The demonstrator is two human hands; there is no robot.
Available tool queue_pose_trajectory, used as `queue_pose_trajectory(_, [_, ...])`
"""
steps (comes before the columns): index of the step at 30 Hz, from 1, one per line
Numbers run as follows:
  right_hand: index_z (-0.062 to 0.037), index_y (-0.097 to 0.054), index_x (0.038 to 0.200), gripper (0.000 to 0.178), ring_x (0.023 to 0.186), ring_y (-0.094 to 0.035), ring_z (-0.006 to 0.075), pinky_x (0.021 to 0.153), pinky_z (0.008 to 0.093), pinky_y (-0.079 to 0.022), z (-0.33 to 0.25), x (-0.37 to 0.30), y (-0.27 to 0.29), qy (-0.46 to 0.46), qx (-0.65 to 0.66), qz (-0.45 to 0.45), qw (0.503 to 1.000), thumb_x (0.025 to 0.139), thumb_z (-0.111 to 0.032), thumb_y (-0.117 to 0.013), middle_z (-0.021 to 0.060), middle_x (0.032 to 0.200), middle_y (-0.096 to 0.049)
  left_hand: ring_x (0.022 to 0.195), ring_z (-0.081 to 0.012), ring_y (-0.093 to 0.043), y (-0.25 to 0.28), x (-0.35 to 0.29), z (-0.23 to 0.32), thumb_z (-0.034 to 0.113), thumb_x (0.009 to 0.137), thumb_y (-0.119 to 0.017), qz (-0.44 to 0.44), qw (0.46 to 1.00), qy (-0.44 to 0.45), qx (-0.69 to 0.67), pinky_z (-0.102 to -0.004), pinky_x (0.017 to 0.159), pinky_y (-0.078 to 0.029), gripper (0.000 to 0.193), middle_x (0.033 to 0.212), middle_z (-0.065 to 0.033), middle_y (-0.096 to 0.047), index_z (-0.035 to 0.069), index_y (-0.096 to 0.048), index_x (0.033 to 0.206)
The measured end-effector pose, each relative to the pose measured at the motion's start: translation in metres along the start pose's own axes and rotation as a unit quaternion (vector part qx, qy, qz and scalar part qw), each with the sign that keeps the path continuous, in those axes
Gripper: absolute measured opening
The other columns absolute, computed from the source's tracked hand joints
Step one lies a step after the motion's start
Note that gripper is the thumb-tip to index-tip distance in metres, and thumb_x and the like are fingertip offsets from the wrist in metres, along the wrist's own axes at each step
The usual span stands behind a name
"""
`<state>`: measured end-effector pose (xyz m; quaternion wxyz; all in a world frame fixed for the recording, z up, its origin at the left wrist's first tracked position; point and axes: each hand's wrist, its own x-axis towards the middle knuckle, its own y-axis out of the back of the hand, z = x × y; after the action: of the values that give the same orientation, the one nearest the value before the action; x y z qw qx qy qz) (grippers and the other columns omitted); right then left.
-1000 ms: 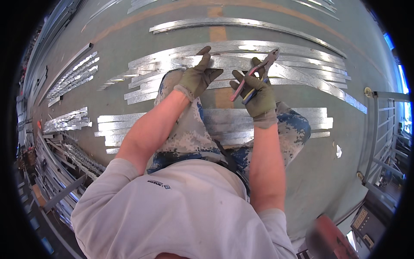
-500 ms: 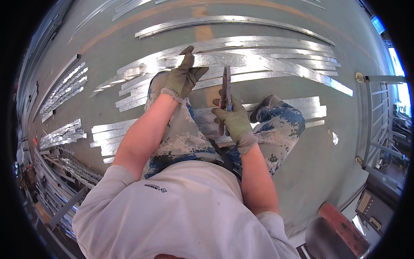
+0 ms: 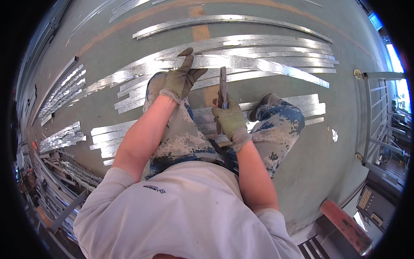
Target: The person sits on the floor and uses tin snips to cut long metal strips into shorter segments. They repeatedly pick up a strip, cut it, and place the cut piece aside, continuing this process throughout the clip.
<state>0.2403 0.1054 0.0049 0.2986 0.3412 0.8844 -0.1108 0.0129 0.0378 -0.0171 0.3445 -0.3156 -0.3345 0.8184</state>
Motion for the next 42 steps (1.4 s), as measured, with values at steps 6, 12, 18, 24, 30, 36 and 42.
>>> queue_pose_trajectory(6, [-0.0059, -0.056, 0.157, 0.070, 0.107, -0.074, 0.0240, 0.082, 0.0378, -0.063, 0.007, 0.000, 0.000, -0.028, 0.029, -0.005, 0.999, 0.093, 0.001, -0.081, 0.0152, 0.138, -0.073, 0.120, -0.0293, -0.078, -0.001, -0.001, 0.000, 0.014, 0.118, -0.058, 0.016, 1.000, 0.004, 0.009, -0.0416, 0.098, -0.073, 0.033, 0.141, -0.0138, -0.070, 0.011, -0.061, 0.150])
queue_pose_trajectory(12, [-0.0066, -0.057, 0.157, 0.071, 0.107, -0.075, 0.0244, 0.082, 0.0385, -0.064, 0.007, 0.006, 0.002, -0.030, 0.031, -0.011, 0.999, 0.092, 0.001, -0.082, 0.0152, 0.138, -0.074, 0.119, -0.0290, -0.078, 0.002, 0.001, -0.003, 0.013, 0.117, -0.060, 0.024, 1.000, -0.004, 0.016, -0.0418, 0.097, -0.073, 0.033, 0.138, -0.0137, -0.072, 0.010, -0.061, 0.150])
queue_pose_trajectory(18, [-0.0051, -0.057, 0.156, 0.070, 0.107, -0.075, 0.0247, 0.083, 0.0394, -0.065, 0.006, 0.007, 0.000, -0.026, 0.024, -0.018, 0.999, 0.092, -0.001, -0.083, 0.0152, 0.136, -0.074, 0.120, -0.0293, -0.078, 0.005, 0.003, -0.006, 0.012, 0.117, -0.060, 0.034, 0.999, -0.013, 0.033, -0.0423, 0.098, -0.073, 0.032, 0.134, -0.0136, -0.074, 0.010, -0.063, 0.149])
queue_pose_trajectory(24, [-0.0051, -0.057, 0.156, 0.066, 0.098, -0.074, 0.0227, 0.080, 0.0382, -0.064, 0.009, 0.012, -0.003, -0.020, 0.018, -0.008, 1.000, 0.094, -0.004, -0.081, 0.0114, 0.125, -0.074, 0.120, -0.0290, -0.078, 0.006, 0.004, -0.007, 0.012, 0.116, -0.061, 0.026, 0.999, -0.017, 0.036, -0.0429, 0.098, -0.073, 0.033, 0.136, -0.0139, -0.073, 0.008, -0.063, 0.149])
queue_pose_trajectory(30, [-0.0055, -0.058, 0.154, 0.061, 0.080, -0.067, 0.0181, 0.068, 0.0373, -0.058, 0.001, 0.003, -0.011, -0.040, 0.171, -0.038, 0.984, 0.098, -0.010, -0.079, 0.0053, 0.100, -0.066, 0.120, -0.0291, -0.077, 0.008, 0.003, -0.010, 0.012, 0.116, -0.062, 0.033, 0.998, -0.031, 0.047, -0.0424, 0.099, -0.073, 0.034, 0.136, -0.0143, -0.072, 0.008, -0.063, 0.149])
queue_pose_trajectory(36, [-0.0049, -0.061, 0.145, 0.052, 0.070, -0.061, 0.0172, 0.061, 0.0370, -0.052, -0.001, 0.008, -0.010, -0.070, 0.172, -0.044, 0.982, 0.096, -0.008, -0.076, 0.0052, 0.089, -0.062, 0.119, -0.0294, -0.077, 0.008, 0.002, -0.011, 0.010, 0.113, -0.066, 0.040, 0.998, -0.030, 0.037, -0.0415, 0.097, -0.074, 0.036, 0.135, -0.0146, -0.071, 0.007, -0.063, 0.149])
queue_pose_trajectory(42, [-0.0047, -0.063, 0.136, 0.044, 0.062, -0.058, 0.0160, 0.055, 0.0373, -0.049, 0.006, 0.023, -0.024, -0.076, 0.073, 0.021, 0.994, 0.093, -0.001, -0.069, 0.0038, 0.084, -0.058, 0.115, -0.0283, -0.076, 0.006, 0.002, -0.012, 0.007, 0.111, -0.070, 0.060, 0.996, -0.035, 0.056, -0.0405, 0.094, -0.074, 0.037, 0.135, -0.0147, -0.070, 0.006, -0.064, 0.148])
